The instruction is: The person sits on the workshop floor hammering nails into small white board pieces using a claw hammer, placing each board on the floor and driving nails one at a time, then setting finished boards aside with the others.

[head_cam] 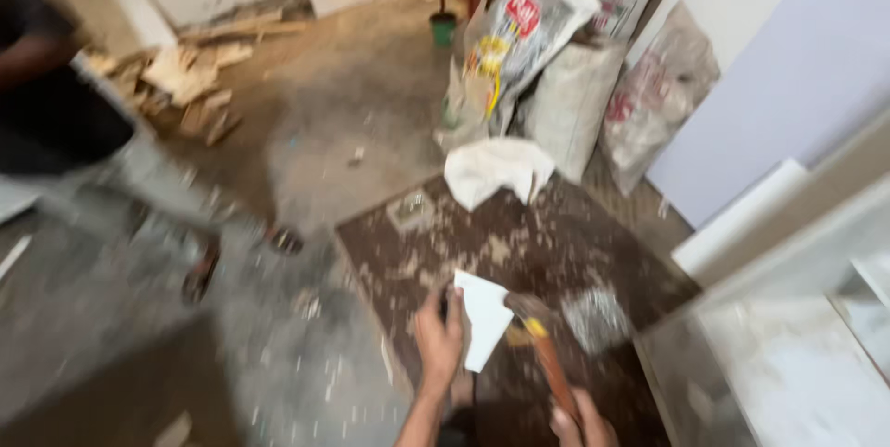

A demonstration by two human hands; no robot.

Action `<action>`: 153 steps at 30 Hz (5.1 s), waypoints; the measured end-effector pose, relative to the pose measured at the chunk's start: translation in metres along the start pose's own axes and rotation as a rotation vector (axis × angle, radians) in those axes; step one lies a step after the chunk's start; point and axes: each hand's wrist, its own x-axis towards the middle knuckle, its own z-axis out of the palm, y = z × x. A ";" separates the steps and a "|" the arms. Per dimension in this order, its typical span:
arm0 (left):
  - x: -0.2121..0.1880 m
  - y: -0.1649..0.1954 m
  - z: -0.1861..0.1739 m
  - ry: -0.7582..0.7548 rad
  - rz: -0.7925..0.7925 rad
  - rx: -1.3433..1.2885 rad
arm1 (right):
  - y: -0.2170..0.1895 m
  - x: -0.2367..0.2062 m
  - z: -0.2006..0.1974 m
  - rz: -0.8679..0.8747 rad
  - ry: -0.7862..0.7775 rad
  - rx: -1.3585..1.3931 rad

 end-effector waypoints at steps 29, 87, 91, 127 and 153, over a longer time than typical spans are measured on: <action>0.613 -0.046 0.509 -0.162 0.005 0.274 | -0.290 0.651 -0.314 0.126 0.008 -0.179; 1.061 -0.040 1.096 -0.225 -0.098 -0.157 | -0.467 1.180 -0.750 -0.469 0.337 -0.097; 1.073 -0.031 1.116 -0.269 0.039 -0.218 | -0.483 1.182 -0.773 -0.306 0.323 -0.112; 1.030 -0.059 0.982 -0.016 -0.171 -0.006 | -0.493 1.165 -0.714 -0.292 0.109 -0.562; 0.406 0.009 0.371 1.602 -0.172 0.037 | -0.434 0.685 -0.028 -0.943 -1.680 -0.712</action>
